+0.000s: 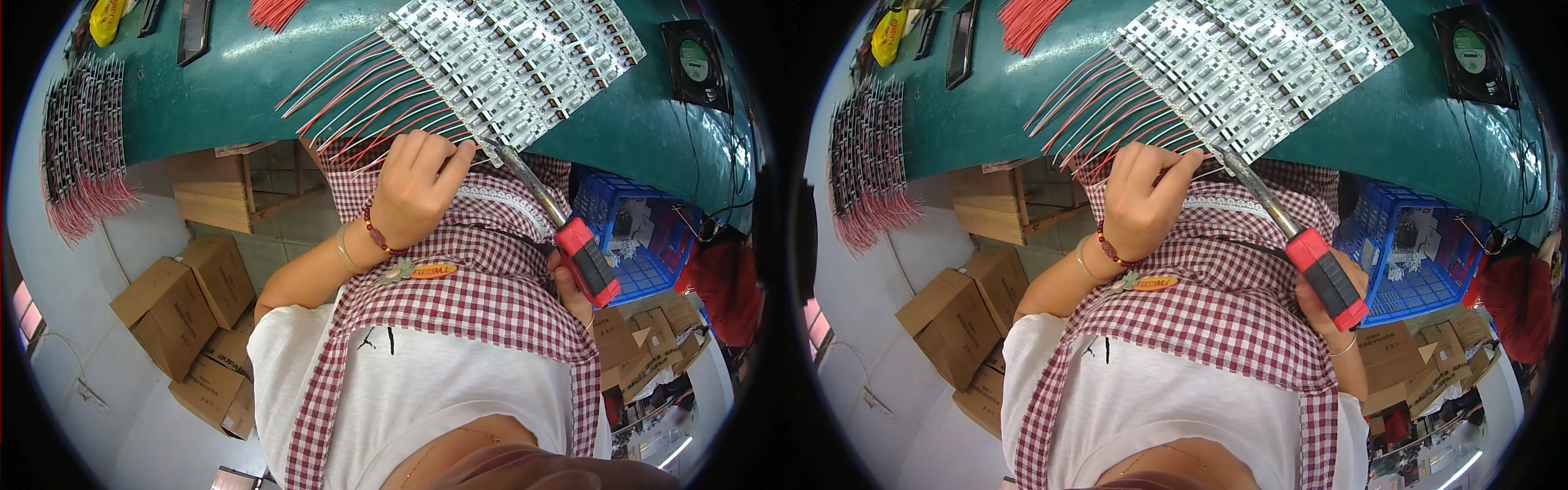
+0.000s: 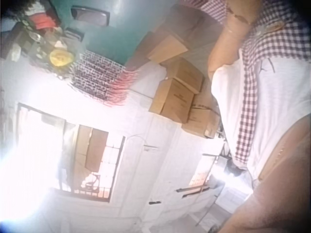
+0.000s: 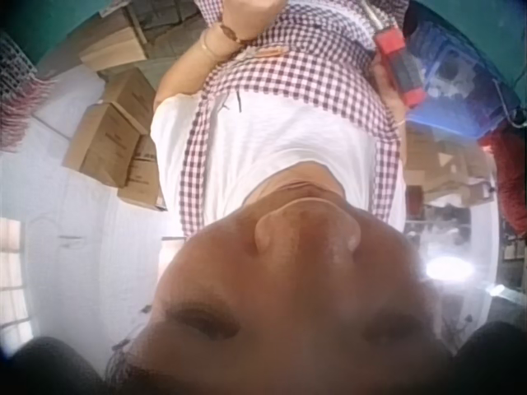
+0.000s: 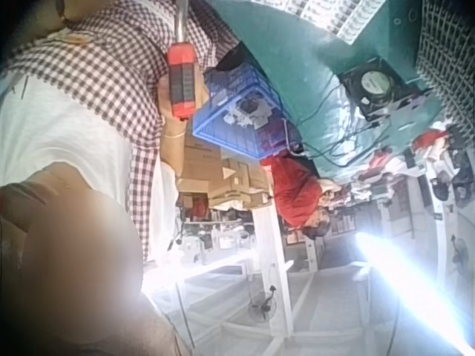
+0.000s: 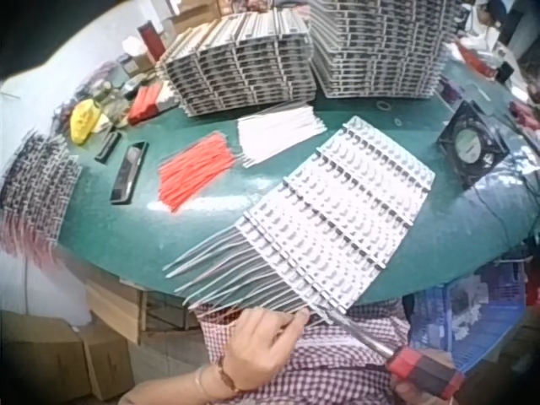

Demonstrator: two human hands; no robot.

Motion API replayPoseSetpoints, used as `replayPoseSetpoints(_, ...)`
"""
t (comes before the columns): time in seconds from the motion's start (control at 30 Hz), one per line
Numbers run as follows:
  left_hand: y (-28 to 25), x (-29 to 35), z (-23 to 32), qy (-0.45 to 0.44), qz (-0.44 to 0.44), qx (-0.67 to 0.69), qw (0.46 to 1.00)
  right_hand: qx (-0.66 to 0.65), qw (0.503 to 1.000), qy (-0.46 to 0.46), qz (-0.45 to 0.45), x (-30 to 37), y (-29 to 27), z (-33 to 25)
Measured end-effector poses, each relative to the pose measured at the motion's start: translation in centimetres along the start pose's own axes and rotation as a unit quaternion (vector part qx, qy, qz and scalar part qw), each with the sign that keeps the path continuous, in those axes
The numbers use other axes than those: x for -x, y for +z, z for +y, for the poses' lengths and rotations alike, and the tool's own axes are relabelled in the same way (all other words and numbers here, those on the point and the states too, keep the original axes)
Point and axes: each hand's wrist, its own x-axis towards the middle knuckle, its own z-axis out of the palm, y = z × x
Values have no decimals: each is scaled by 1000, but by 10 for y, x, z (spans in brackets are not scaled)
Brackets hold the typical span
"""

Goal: Soldering wires to LED strip components on a factory assembly line workbench.

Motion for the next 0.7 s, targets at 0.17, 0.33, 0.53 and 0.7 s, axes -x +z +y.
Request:
replayPoseSetpoints(0.17, 4, 1, 0, -4, 0, -3, 1000, 15, 1000, -2, -2, -8, 1, -9)
replayPoseSetpoints(0.33, 4, 2, 2, -9, -2, -5, 1000, 6, 1000, -31, -3, -8, -2, -10)
replayPoseSetpoints(0.53, 5, 0, 1, -13, 1, -9, 1000, 0, 1000, -13, 17, -2, 0, 0)
replayPoseSetpoints(0.7, 5, 0, 0, -14, 0, -11, 1000, -26, 999, 19, -23, -10, -3, -7)
